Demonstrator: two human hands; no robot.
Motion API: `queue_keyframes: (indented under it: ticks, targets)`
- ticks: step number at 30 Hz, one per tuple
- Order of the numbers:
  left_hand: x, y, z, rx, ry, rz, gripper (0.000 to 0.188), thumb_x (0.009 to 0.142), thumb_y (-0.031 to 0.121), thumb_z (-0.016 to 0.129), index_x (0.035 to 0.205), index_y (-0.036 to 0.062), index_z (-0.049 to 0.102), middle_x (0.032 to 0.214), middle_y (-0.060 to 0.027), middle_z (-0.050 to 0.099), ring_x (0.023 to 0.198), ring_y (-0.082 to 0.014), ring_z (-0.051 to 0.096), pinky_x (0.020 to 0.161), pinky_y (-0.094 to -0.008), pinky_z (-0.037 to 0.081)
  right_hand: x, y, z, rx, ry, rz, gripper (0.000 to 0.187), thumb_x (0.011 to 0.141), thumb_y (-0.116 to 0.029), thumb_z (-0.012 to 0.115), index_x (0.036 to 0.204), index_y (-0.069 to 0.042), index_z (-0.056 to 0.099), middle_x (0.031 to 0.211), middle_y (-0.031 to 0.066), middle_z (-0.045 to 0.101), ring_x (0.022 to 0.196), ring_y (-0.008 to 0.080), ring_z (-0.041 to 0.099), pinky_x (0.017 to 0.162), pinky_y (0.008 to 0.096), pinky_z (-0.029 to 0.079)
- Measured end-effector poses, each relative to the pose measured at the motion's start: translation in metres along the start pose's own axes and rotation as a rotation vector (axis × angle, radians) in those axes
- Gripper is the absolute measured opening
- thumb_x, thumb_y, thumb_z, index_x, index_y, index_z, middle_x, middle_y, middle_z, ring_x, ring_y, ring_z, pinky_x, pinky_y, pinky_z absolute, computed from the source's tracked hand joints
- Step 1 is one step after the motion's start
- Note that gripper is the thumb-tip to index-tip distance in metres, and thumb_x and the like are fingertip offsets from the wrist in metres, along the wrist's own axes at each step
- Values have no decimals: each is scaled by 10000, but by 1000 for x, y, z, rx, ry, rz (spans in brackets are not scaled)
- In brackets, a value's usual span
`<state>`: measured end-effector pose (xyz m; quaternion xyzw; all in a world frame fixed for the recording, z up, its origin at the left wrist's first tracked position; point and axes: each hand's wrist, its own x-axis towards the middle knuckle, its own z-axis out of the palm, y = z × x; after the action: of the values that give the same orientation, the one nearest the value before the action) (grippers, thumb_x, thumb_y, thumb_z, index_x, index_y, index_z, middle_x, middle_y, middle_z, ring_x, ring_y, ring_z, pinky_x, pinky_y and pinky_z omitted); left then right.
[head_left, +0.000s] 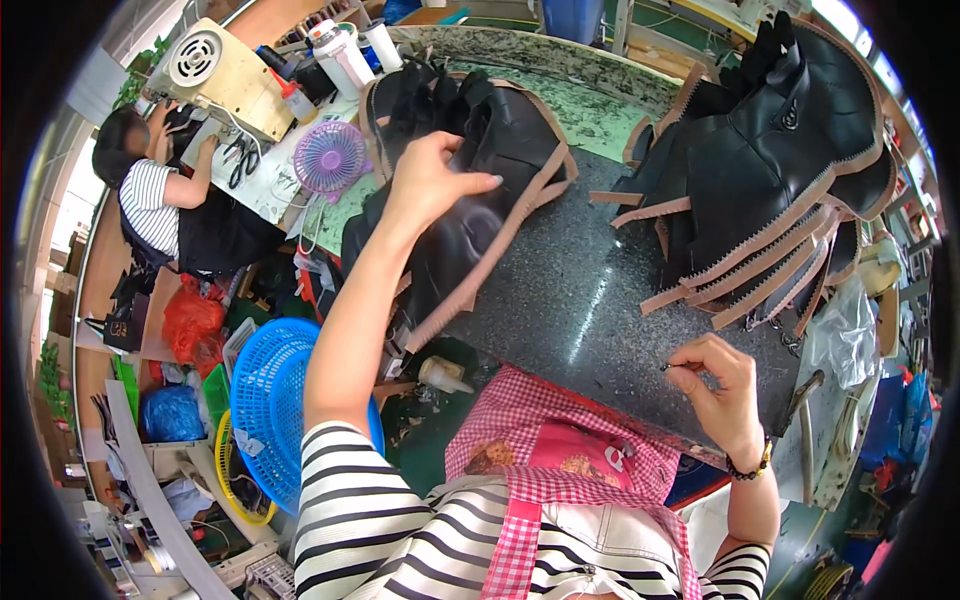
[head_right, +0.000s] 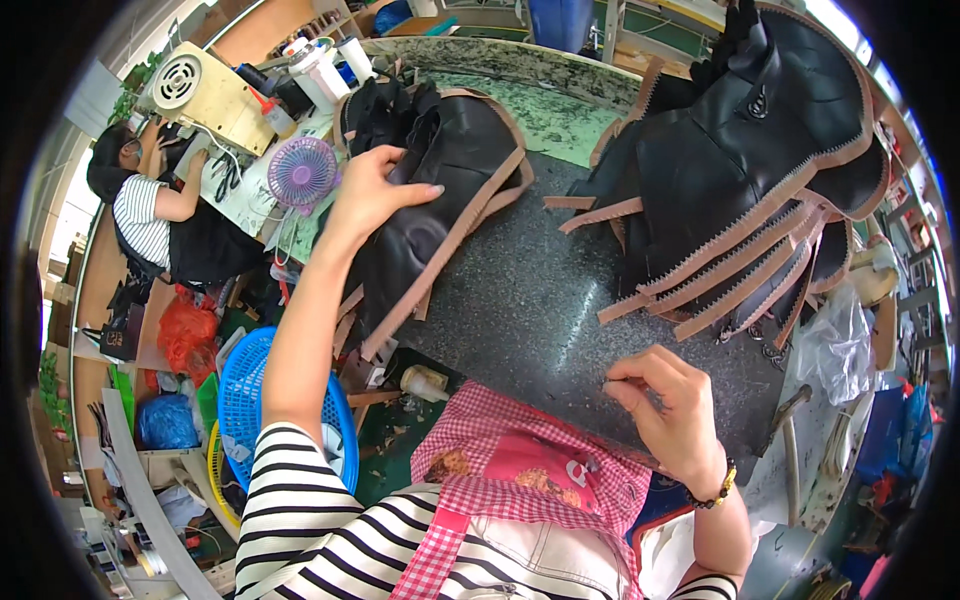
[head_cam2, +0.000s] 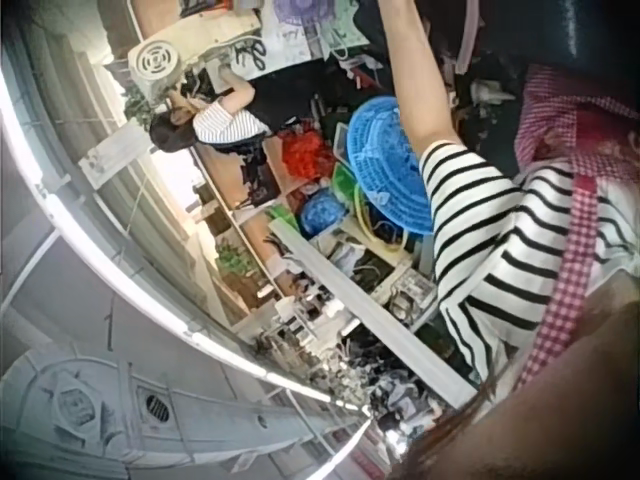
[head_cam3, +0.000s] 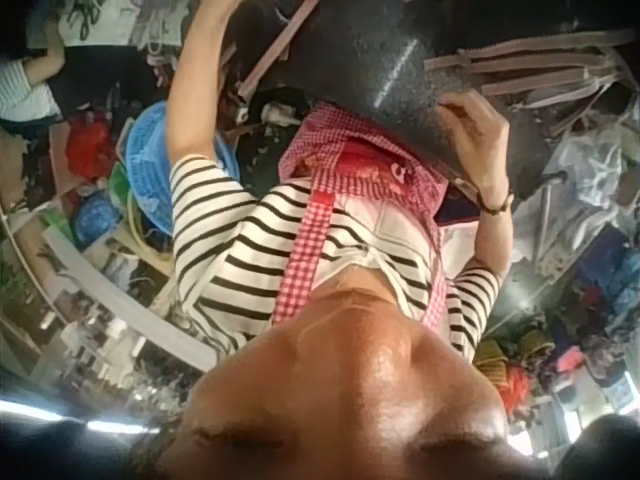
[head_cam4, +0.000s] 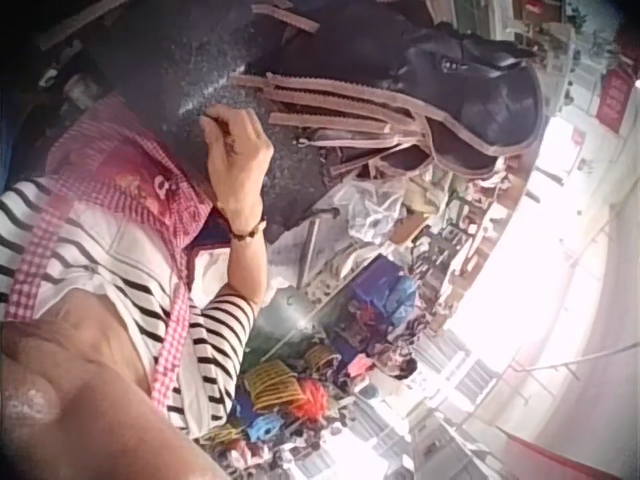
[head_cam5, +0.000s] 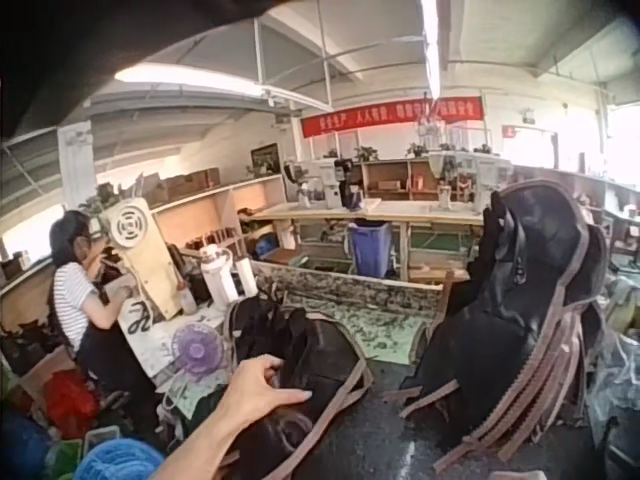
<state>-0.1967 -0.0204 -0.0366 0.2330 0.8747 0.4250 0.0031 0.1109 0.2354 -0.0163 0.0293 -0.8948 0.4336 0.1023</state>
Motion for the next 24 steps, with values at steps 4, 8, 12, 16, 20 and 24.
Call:
queue_keyframes:
  ticks: [4, 8, 12, 16, 20, 24]
  targets:
    - [-68, 68, 2, -456, -295, -30, 406, 665, 29, 854, 1024, -13, 669, 961, -22, 699, 860, -86, 629, 802, -260, 504, 22, -29, -7, 27, 1, -226, 141, 768, 62, 683, 883, -10, 644, 845, 114, 636, 723, 278, 649, 648, 329, 506]
    - [-123, 92, 9, -557, -455, -163, 328, 635, -24, 866, 898, -1, 671, 818, 10, 690, 755, -26, 592, 690, -203, 479, 54, -35, 28, 149, -93, -367, 135, 789, 56, 673, 897, -19, 644, 852, 105, 624, 704, 279, 637, 636, 339, 501]
    - [-144, 100, 9, -565, -502, -228, 278, 640, -22, 872, 799, 17, 646, 742, 30, 660, 674, 1, 555, 597, -175, 438, 49, -31, 44, 238, -167, -253, 121, 808, 34, 677, 908, -30, 659, 806, 93, 623, 683, 248, 634, 605, 316, 486]
    - [-152, 99, 9, -540, -521, -200, 286, 642, 13, 888, 786, 18, 641, 713, 44, 633, 649, 9, 518, 571, -174, 404, 44, -37, 44, 205, -184, -211, 101, 816, 10, 688, 907, -33, 674, 784, 90, 626, 678, 235, 637, 598, 305, 483]
    - [-157, 106, 4, -500, -500, -174, 289, 653, 42, 892, 787, 11, 637, 700, 44, 619, 659, 16, 503, 566, -172, 391, 38, -45, 42, 199, -180, -153, 101, 823, -8, 701, 919, -30, 684, 802, 87, 651, 680, 201, 644, 607, 292, 496]
    - [-167, 110, 5, -509, -461, -150, 285, 678, 60, 883, 808, -5, 638, 698, 30, 622, 667, 8, 512, 577, -179, 411, 32, -51, 43, 312, -179, 5, 88, 830, -8, 704, 916, -17, 686, 811, 81, 675, 683, 139, 652, 621, 270, 510]
